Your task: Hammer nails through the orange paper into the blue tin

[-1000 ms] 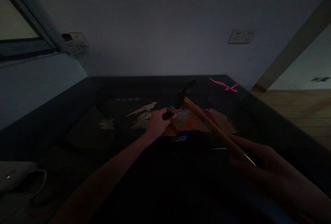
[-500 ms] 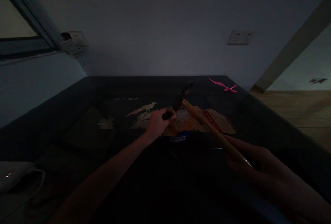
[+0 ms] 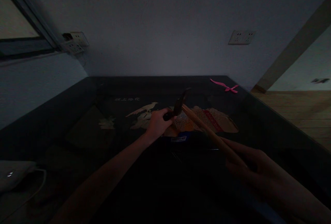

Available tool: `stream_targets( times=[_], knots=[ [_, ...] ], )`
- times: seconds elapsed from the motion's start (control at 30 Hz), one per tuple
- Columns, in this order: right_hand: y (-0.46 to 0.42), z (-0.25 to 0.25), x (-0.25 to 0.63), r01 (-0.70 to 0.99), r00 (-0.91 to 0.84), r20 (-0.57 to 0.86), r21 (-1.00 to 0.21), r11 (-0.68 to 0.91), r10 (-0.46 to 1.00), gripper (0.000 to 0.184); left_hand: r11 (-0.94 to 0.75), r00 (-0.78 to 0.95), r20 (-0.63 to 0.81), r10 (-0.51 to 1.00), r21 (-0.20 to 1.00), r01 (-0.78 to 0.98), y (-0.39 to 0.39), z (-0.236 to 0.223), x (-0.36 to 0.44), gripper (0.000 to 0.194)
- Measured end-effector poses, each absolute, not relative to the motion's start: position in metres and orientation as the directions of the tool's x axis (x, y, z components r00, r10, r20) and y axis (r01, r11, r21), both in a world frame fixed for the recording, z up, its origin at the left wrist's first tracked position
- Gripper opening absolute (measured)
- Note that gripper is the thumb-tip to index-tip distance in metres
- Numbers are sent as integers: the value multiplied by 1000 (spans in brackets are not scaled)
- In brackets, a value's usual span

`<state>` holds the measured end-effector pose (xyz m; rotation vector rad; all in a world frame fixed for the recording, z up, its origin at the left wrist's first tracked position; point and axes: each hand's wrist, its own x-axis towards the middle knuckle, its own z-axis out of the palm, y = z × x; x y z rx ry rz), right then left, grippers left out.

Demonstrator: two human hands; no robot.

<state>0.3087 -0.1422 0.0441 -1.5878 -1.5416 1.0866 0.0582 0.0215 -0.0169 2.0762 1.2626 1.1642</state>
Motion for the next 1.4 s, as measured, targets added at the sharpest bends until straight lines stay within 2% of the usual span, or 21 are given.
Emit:
stream_targets(
  times=[0.17, 0.33, 0.5, 0.7, 0.9, 1.2, 1.4],
  knots=[
    [-143, 48, 308, 438, -36, -136, -892, -107, 990, 58, -490, 236, 429, 872, 750, 444, 22, -18, 59, 8],
    [-142, 47, 304, 418, -28, -117, -904, -95, 993, 52, -479, 224, 426, 876, 726, 494, 22, -18, 58, 8],
    [-144, 45, 307, 406, 35, -181, -896, -179, 983, 59, -483, 241, 419, 875, 747, 457, 20, -15, 58, 6],
    [-141, 46, 308, 465, -60, -142, -880, -98, 988, 57, -469, 226, 412, 882, 733, 493, 22, -16, 58, 8],
    [-145, 43, 309, 449, -32, -264, -866, -222, 964, 65, -489, 240, 427, 872, 741, 461, 21, -17, 59, 7],
    [-139, 45, 306, 453, -21, -108, -887, -87, 994, 57, -484, 246, 417, 875, 733, 479, 22, -17, 57, 8],
    [-141, 41, 308, 411, -2, -150, -901, -136, 989, 58, -479, 241, 415, 877, 734, 481, 21, -16, 58, 8]
  ],
)
